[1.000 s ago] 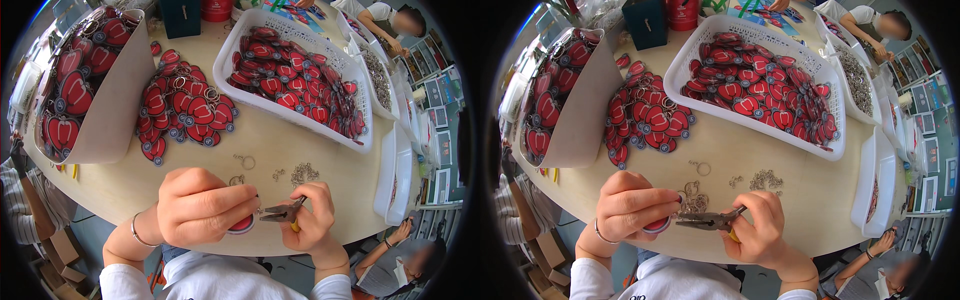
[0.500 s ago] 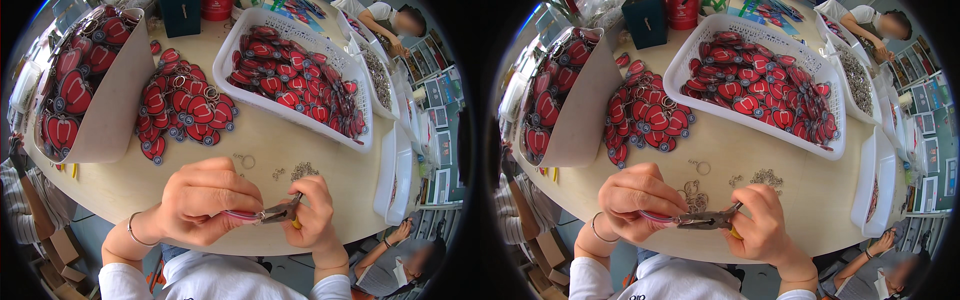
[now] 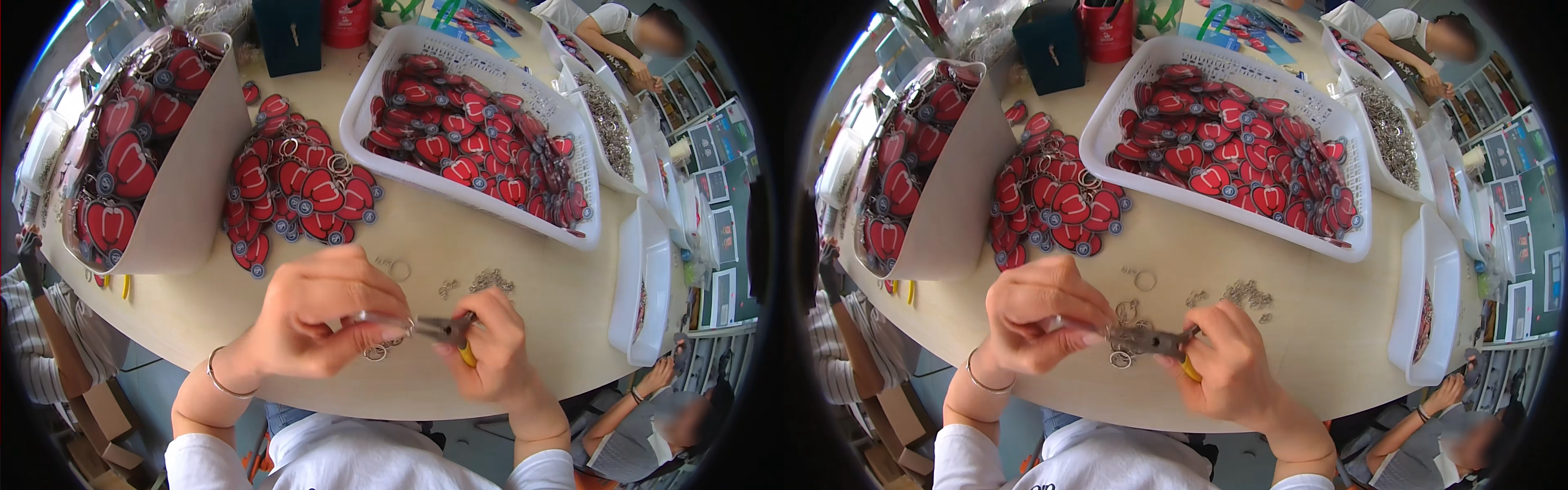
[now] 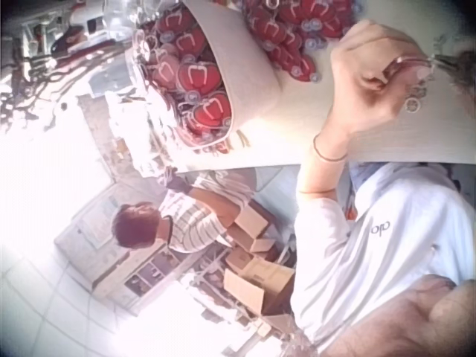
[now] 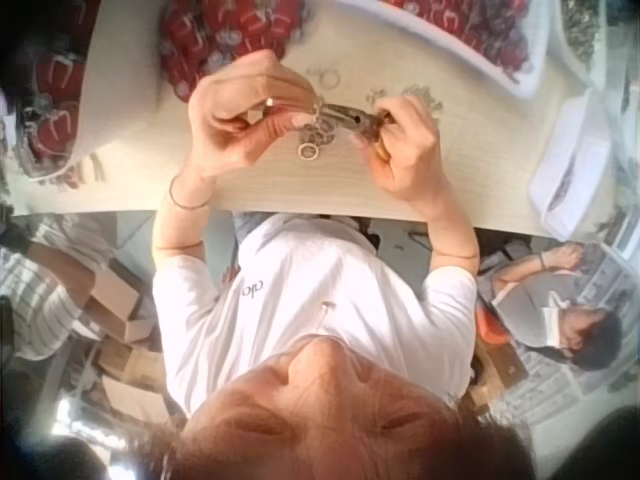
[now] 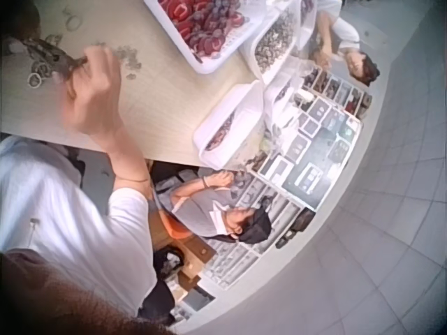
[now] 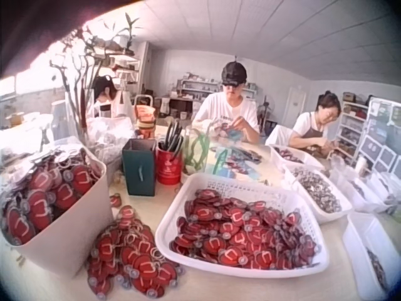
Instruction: The person uses pliers to attach metal split rings to red heart-shaped keychains. They pick up a keychain, open a split ring with pliers, attach it to the keychain, and close the ring. The finished keychains are placed into a white basket on the table.
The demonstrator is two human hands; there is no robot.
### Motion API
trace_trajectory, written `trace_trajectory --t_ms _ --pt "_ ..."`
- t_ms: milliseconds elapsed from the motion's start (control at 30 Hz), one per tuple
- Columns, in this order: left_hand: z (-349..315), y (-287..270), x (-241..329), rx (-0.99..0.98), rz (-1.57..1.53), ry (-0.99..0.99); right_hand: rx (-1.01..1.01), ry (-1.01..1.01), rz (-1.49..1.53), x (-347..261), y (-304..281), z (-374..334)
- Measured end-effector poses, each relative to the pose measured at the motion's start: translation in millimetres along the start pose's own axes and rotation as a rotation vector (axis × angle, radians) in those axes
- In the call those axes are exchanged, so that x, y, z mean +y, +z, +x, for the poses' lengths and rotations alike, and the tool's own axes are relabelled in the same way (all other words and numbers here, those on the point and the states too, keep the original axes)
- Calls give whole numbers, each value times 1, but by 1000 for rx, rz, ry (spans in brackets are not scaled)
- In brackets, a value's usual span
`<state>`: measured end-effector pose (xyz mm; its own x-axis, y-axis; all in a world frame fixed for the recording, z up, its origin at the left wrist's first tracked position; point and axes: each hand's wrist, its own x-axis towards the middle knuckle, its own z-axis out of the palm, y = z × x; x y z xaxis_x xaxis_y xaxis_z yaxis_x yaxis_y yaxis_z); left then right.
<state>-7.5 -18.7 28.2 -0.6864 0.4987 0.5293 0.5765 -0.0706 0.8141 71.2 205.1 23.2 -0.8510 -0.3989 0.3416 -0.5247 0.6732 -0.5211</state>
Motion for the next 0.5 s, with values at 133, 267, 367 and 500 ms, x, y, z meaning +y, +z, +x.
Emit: trace_trajectory --t_ms 133,267,367,500 --pt "1 -12 -22 276 281 -188 330 213 156 19 6 -9" --pt "9 -35 -53 366 801 -194 541 115 82 29 3 -5" --pt "15 -31 -57 259 1268 -208 685 64 81 35 2 -5" --pt "45 -4 -42 300 1202 -7 754 -18 40 38 3 -8"
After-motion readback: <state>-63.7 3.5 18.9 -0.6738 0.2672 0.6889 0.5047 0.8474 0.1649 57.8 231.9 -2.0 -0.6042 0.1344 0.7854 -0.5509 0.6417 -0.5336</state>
